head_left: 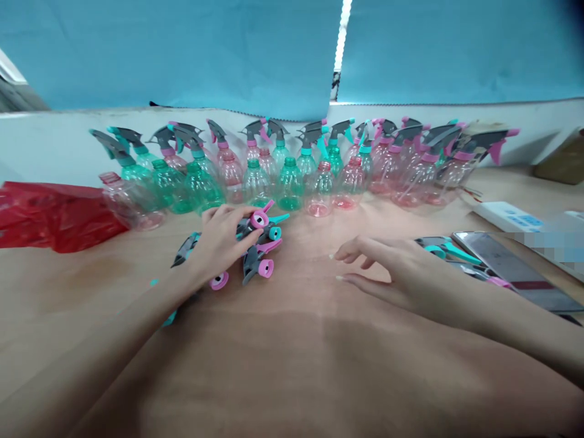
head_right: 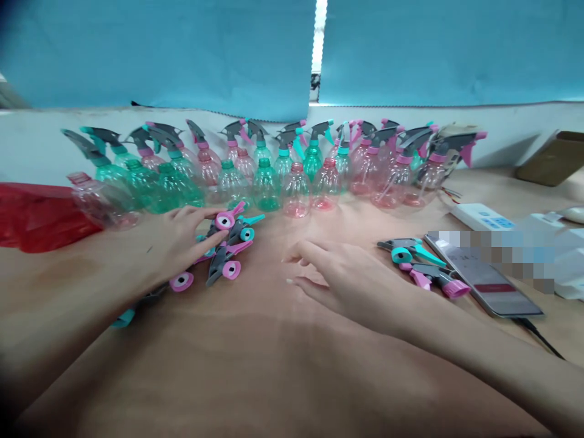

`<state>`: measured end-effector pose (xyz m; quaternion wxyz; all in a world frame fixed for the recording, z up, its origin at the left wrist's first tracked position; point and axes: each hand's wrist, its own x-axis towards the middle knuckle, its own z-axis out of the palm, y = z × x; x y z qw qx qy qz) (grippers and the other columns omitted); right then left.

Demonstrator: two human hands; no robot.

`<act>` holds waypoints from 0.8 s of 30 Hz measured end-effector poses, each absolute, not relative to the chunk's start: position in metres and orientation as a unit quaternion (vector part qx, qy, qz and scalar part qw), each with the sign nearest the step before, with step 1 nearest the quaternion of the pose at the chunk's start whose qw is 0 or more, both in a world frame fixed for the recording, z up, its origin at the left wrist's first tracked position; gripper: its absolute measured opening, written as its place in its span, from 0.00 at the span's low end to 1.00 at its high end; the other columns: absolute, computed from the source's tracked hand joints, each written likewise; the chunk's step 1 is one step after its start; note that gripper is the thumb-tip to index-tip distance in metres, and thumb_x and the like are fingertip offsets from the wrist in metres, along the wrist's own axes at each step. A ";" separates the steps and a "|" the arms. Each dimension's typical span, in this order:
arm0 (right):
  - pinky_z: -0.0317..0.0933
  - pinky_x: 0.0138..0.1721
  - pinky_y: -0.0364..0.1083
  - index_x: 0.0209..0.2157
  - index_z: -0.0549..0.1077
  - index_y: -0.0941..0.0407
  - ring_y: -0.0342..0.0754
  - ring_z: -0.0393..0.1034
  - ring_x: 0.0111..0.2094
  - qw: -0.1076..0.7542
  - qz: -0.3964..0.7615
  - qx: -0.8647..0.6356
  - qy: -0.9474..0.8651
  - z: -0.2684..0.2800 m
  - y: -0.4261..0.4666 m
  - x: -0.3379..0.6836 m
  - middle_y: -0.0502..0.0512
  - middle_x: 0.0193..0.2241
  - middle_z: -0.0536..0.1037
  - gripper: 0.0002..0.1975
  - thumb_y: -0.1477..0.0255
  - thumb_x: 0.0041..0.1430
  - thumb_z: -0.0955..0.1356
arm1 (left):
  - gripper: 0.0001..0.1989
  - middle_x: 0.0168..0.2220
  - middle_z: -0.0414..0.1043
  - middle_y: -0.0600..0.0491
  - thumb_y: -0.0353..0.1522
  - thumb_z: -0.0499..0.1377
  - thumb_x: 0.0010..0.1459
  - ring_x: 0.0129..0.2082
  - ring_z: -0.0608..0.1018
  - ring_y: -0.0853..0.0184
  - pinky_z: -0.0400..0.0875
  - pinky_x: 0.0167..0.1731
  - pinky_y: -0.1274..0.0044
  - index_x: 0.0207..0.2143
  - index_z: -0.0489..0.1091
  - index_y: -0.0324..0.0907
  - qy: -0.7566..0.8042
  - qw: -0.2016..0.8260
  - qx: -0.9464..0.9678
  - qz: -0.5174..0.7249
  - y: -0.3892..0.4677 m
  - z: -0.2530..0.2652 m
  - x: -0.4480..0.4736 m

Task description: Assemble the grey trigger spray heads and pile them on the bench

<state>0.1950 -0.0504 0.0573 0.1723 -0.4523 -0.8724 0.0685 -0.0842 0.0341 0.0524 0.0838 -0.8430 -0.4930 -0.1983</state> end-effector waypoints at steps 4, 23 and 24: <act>0.65 0.36 0.49 0.44 0.68 0.53 0.49 0.73 0.38 0.156 0.052 -0.452 -0.877 0.057 -0.057 0.204 0.54 0.41 0.76 0.11 0.66 0.61 0.62 | 0.15 0.45 0.73 0.49 0.38 0.52 0.60 0.47 0.70 0.56 0.50 0.54 0.58 0.48 0.67 0.42 -0.467 0.083 -0.858 -0.198 0.040 0.038 -0.076; 0.65 0.38 0.53 0.44 0.70 0.58 0.54 0.70 0.40 0.133 -0.009 -0.613 -0.779 0.041 -0.087 0.336 0.60 0.38 0.74 0.13 0.66 0.61 0.63 | 0.13 0.43 0.72 0.49 0.24 0.50 0.61 0.43 0.73 0.64 0.69 0.44 0.70 0.46 0.67 0.40 -0.180 -0.101 -0.963 -0.172 0.019 0.030 0.107; 0.64 0.41 0.55 0.45 0.69 0.59 0.56 0.69 0.43 0.131 -0.013 -0.615 -0.778 0.039 -0.087 0.340 0.62 0.40 0.74 0.15 0.66 0.61 0.63 | 0.14 0.45 0.71 0.48 0.24 0.51 0.61 0.45 0.73 0.64 0.69 0.45 0.70 0.48 0.66 0.40 -0.174 -0.103 -0.964 -0.173 0.022 0.024 0.120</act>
